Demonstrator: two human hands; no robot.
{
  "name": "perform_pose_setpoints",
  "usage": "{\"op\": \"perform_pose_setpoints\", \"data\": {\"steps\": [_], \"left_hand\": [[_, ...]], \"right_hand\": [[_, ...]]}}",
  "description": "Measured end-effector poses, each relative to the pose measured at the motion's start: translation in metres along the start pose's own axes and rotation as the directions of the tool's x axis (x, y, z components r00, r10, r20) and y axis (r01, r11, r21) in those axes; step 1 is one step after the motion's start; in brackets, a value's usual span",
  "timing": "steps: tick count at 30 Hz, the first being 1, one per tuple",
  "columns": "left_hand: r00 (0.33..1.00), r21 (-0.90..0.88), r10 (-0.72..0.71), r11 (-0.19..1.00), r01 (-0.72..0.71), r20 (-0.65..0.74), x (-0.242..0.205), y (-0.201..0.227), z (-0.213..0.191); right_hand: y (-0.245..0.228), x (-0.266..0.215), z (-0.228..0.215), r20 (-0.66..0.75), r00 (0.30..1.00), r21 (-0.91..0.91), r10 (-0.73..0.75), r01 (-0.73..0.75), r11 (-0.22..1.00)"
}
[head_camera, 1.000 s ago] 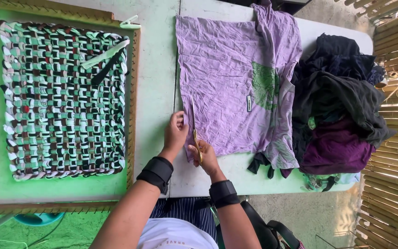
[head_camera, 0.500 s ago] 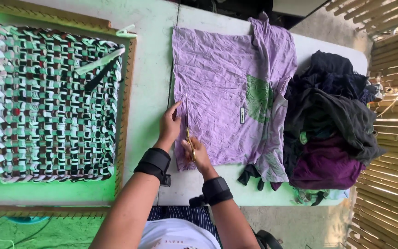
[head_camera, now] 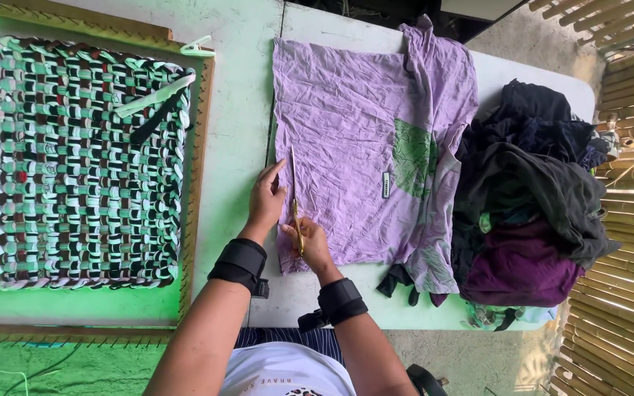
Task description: The recorder is cutting a purple t-shirt into thin strips using a pair of scissors to prepare fabric for rug weaving.
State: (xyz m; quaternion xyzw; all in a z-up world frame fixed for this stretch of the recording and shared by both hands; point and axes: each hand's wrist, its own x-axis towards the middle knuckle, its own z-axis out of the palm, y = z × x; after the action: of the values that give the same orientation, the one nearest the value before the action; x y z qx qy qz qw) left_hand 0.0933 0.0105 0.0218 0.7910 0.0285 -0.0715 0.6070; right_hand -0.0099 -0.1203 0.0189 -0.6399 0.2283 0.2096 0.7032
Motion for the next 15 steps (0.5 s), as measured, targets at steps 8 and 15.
{"op": "perform_pose_setpoints", "data": {"steps": [8, 15], "left_hand": [[0.999, 0.019, 0.044, 0.999, -0.044, 0.007, -0.003, -0.013, 0.002], [0.996, -0.013, -0.068, 0.998, 0.069, 0.058, -0.004, 0.006, -0.007]], "right_hand": [[-0.029, 0.026, -0.003, -0.005, 0.999, 0.014, 0.048, -0.048, 0.999], [-0.038, 0.028, 0.001, -0.019, 1.0, -0.057, 0.013, -0.014, 0.998]]}}
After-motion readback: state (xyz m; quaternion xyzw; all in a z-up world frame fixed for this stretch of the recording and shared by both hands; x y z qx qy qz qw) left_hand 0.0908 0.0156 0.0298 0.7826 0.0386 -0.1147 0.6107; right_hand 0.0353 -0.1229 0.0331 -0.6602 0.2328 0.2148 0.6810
